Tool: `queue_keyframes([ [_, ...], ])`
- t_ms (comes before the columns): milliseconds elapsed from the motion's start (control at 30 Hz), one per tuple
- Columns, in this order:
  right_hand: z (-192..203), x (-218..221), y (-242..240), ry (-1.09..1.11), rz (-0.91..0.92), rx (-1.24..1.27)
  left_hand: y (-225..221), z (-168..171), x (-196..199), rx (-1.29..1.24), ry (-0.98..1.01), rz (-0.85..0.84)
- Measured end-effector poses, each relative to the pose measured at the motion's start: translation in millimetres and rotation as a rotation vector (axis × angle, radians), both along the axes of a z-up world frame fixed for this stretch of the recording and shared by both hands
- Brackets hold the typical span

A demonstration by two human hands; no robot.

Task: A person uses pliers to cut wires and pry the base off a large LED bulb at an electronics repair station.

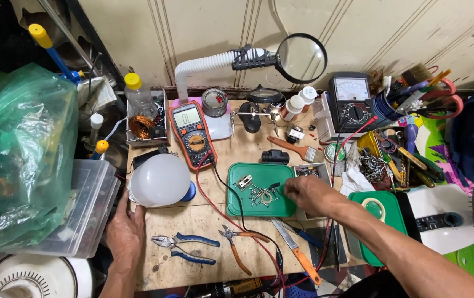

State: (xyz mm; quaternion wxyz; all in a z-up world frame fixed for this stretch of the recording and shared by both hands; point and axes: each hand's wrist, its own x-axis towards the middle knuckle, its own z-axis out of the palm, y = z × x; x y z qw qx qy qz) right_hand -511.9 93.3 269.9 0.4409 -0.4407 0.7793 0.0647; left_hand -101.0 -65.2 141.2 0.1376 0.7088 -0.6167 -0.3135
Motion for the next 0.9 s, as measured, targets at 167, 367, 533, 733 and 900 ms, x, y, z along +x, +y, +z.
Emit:
queue_keyframes([
  [167, -30.8, -45.2, 4.8, 0.224, 0.032, -0.187, -0.7, -8.3, 4.0, -0.025, -0.023, -0.023],
  [367, 10.0, -15.8, -0.9, 0.174, -0.035, -0.042, 2.5, -3.0, 2.6, -0.021, 0.006, -0.029],
  [533, -7.0, -14.6, -2.1, 0.194, 0.047, -0.078, 0.4, -14.6, 6.6, -0.044, -0.024, -0.035],
  [733, -18.0, -12.2, -9.0, 0.165, 0.06, -0.149, 1.0, -11.8, 5.8, -0.083, -0.005, -0.041],
  [900, -41.5, -18.1, -13.4, 0.196, 0.124, -0.113, -1.2, -18.5, 6.4, -0.064, -0.036, -0.041],
])
